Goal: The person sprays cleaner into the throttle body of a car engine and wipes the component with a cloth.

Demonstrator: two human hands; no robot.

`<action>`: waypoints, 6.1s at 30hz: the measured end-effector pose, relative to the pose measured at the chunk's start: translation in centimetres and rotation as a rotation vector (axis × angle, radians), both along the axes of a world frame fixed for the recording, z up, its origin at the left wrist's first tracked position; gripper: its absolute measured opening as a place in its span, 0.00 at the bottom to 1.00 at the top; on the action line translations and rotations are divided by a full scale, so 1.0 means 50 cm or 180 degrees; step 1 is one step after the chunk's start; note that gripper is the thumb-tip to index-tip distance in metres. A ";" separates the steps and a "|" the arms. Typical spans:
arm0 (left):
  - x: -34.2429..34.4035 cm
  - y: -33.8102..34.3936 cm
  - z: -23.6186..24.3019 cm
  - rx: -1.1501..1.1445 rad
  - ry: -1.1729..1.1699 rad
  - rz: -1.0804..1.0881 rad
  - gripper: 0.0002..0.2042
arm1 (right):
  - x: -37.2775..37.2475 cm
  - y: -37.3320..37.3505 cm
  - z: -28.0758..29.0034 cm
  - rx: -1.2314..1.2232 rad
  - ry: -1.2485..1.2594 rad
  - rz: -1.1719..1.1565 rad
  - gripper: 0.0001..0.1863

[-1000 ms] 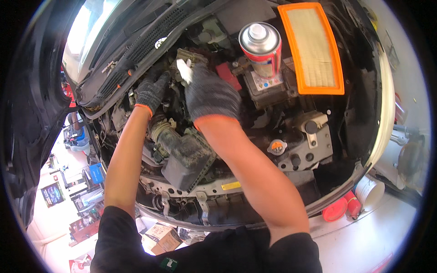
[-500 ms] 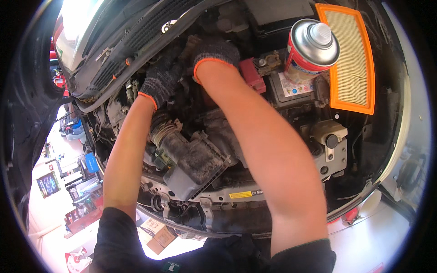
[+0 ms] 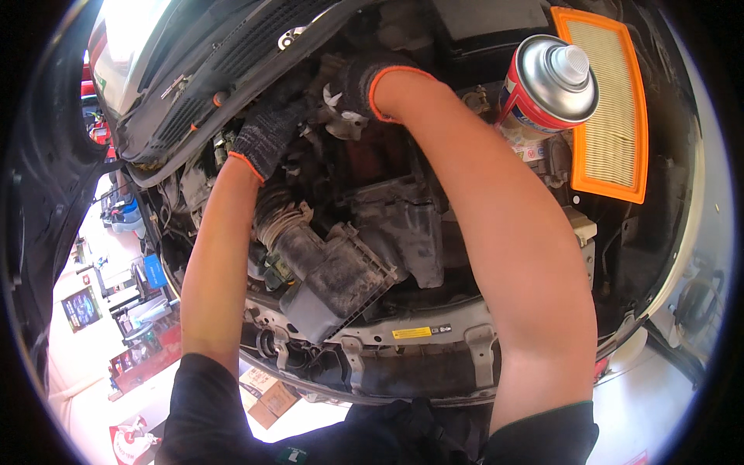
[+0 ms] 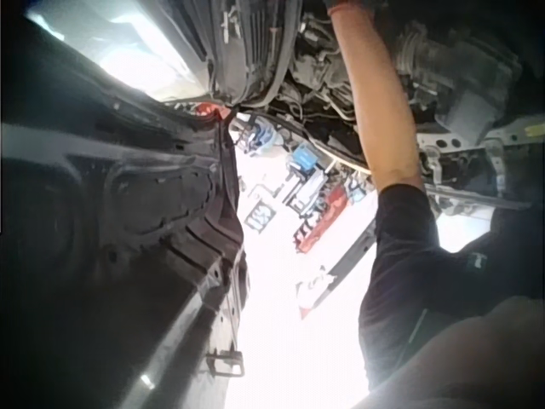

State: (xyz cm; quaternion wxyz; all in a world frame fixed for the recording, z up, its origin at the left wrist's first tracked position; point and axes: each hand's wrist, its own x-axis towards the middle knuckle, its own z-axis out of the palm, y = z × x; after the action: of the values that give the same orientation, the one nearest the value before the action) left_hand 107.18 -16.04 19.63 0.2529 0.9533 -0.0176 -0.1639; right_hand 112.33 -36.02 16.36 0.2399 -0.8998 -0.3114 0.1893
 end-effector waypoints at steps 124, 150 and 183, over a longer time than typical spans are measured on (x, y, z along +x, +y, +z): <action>-0.402 -0.151 0.147 -0.1420 -0.0764 0.0851 0.12 | -0.442 -0.271 0.110 0.3222 -0.1027 -0.3553 0.31; -0.439 -0.145 0.064 -0.1095 -0.2379 0.0510 0.11 | -0.285 -0.195 0.090 0.3780 0.1732 -0.1247 0.43; -0.436 -0.153 0.053 -0.1301 -0.2430 0.1101 0.10 | -0.269 -0.079 0.171 0.0608 -0.0057 -0.1699 0.34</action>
State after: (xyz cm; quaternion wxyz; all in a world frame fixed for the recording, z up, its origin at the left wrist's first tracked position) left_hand 85.36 -23.68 22.26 0.4346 0.8650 0.0179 0.2500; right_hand 98.89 -39.95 24.93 0.3622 -0.9249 -0.0820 0.0814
